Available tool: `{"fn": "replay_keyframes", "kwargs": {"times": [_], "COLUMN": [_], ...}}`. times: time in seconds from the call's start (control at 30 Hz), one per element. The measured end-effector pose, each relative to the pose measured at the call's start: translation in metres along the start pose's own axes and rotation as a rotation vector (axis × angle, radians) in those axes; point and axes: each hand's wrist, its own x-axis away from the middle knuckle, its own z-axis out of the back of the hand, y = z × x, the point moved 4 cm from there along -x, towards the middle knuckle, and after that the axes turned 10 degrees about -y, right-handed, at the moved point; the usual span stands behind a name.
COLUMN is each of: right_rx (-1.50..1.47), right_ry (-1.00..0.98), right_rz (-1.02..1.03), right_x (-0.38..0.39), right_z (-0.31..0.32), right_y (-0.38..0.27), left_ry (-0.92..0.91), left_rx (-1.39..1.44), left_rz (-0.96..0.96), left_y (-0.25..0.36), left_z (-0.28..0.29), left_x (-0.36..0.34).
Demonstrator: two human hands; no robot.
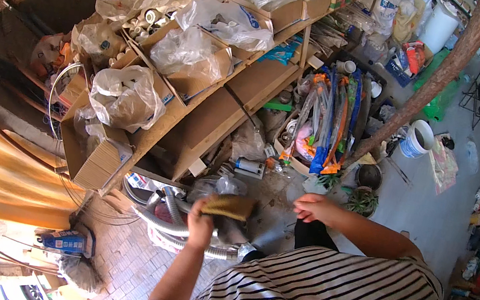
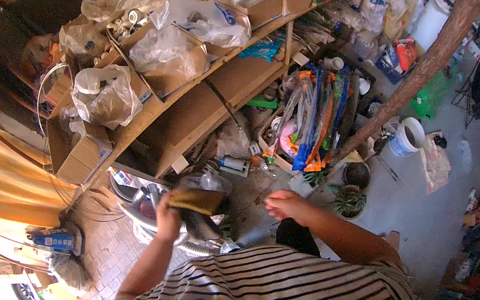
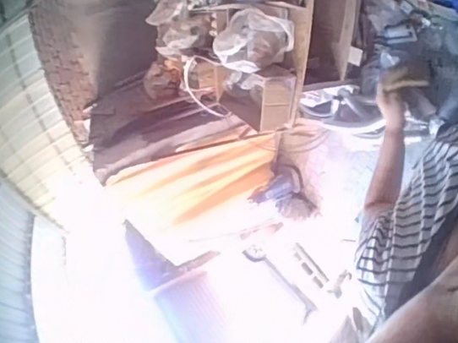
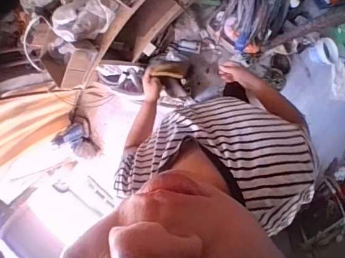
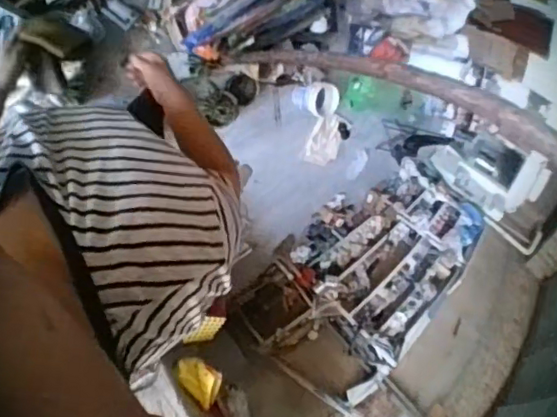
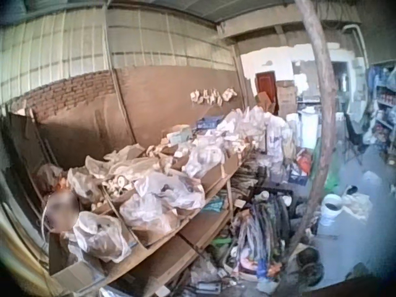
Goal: The person sits on the floor in a cluttered room and wipes a flexible metal pipe with a yellow cloth. They briefly stand to retrieve a grey cloth from a shelf, then sit back down to continue wiping the pipe with the grey cloth.
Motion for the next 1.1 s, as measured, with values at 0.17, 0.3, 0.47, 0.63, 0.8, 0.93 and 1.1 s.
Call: {"fn": "replay_keyframes", "kwargs": {"times": [0.17, 0.3, 0.47, 0.63, 0.8, 0.93, 1.1], "right_rx": [0.025, 0.27, 0.369, -0.058, -0.374, -0.254, 0.554], "right_ry": [0.294, 0.395, 0.629, 0.967, 1.307, 1.667, 2.072], "right_rz": [0.079, -0.067, -0.302, -0.316, 0.16, 0.688, 0.741], "right_x": [0.071, 0.11, 0.169, 0.242, 0.299, 0.393, 0.501], "right_z": [0.113, 0.205, 0.297, 0.29, 0.212, 0.119, -0.005], "right_y": [0.021, 0.071, 0.173, 0.212, 0.181, 0.074, -0.029], "left_ry": [0.126, 0.179, 0.073, -0.38, 0.056, -0.492, -1.342], "left_rx": [0.383, 0.324, -1.528, -1.487, -1.48, -1.368, -1.47], "left_rz": [-0.072, -0.087, -0.351, -0.252, -0.473, -0.394, -0.276], "left_y": [0.082, 0.146, 0.161, 0.124, 0.112, 0.069, -0.034], "left_z": [0.003, 0.014, 0.071, 0.035, 0.007, -0.145, -0.237], "left_x": [-0.116, -0.218, -0.389, -0.465, -0.44, -0.349, -0.292]}}
